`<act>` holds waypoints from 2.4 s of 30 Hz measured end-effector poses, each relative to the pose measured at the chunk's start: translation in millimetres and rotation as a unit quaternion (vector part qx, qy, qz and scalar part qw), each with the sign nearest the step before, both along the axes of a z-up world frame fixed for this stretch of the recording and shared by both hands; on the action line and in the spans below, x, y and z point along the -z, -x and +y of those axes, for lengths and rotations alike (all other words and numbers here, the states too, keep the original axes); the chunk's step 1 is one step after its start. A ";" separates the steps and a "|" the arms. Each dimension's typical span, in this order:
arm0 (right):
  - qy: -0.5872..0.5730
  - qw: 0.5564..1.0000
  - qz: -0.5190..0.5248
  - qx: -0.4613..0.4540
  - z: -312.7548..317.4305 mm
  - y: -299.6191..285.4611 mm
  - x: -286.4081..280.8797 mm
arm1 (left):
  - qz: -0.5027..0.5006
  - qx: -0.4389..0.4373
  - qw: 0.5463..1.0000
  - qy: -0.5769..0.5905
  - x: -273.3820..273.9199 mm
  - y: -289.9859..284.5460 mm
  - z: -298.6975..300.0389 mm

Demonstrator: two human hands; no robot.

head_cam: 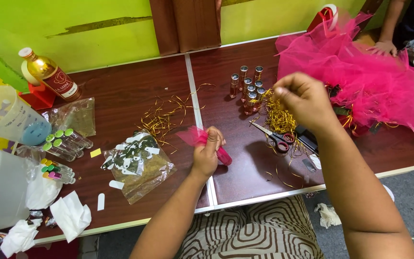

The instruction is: The person wraps a small cylindrical container with pink tulle fabric, gathers the fabric at the top, and secures it with a gold twist tie. They then use scissors to trim the excess tie and adjust the wrapped item.

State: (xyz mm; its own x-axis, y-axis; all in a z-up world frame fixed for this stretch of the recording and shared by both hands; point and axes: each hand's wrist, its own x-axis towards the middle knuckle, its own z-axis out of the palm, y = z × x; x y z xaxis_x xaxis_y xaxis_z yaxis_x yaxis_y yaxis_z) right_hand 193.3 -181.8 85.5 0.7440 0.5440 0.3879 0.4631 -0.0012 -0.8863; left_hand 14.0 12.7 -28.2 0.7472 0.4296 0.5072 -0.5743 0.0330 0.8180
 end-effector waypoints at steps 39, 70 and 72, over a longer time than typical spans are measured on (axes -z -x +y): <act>0.316 0.942 -0.108 0.021 -82.0 60.9 79.4 | 0.019 0.003 0.999 -0.040 -0.3 1.9 -5.3; 0.482 0.867 -0.063 0.114 -115.3 80.0 102.4 | 0.016 -0.002 0.999 -0.042 5.5 0.4 -4.3; 0.474 0.869 -0.069 0.123 -117.8 74.8 114.3 | 0.020 -0.004 0.999 -0.040 8.0 0.2 -3.0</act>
